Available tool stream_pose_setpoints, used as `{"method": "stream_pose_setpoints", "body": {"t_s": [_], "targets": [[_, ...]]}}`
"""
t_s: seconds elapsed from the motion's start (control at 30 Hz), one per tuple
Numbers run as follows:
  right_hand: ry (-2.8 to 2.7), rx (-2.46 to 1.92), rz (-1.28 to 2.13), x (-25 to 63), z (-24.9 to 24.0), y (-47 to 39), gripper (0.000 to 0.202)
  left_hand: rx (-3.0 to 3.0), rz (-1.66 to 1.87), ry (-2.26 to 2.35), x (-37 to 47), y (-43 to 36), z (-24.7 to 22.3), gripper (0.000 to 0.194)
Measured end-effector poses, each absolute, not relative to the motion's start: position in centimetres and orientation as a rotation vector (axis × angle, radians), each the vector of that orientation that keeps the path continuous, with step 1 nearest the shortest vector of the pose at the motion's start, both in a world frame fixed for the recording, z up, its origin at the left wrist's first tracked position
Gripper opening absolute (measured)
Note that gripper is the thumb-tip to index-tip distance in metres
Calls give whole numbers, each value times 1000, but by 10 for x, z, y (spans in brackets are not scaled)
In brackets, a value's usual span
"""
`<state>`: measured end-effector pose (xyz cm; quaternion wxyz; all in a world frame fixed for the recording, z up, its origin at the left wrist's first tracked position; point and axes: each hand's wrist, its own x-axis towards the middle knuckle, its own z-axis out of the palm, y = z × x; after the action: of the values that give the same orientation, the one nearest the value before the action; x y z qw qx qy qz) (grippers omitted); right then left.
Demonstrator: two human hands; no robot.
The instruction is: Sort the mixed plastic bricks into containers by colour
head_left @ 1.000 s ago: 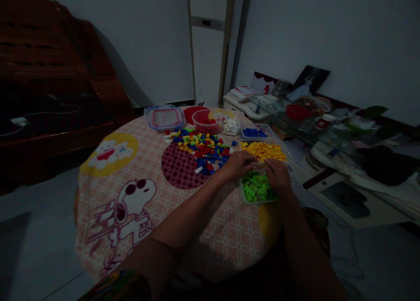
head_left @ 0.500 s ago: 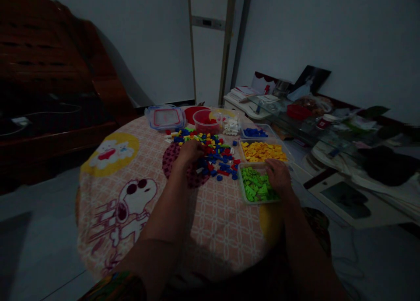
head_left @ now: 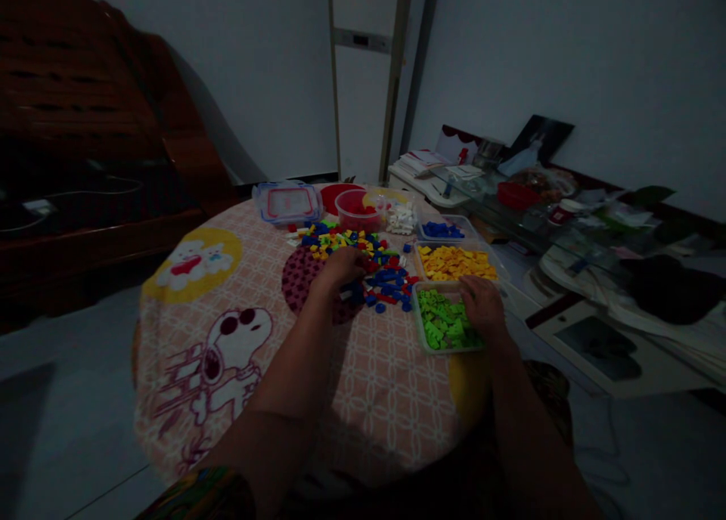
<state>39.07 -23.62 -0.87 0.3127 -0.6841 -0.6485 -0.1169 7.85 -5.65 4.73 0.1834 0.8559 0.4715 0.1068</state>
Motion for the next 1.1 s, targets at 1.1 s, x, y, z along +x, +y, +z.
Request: {"method": "stream_pose_setpoints", "body": {"t_s": [1.1], "targets": [[-1705,-1774,-331,394,-11,-235,35,2568,127,1334,117,-82,43,25]]}}
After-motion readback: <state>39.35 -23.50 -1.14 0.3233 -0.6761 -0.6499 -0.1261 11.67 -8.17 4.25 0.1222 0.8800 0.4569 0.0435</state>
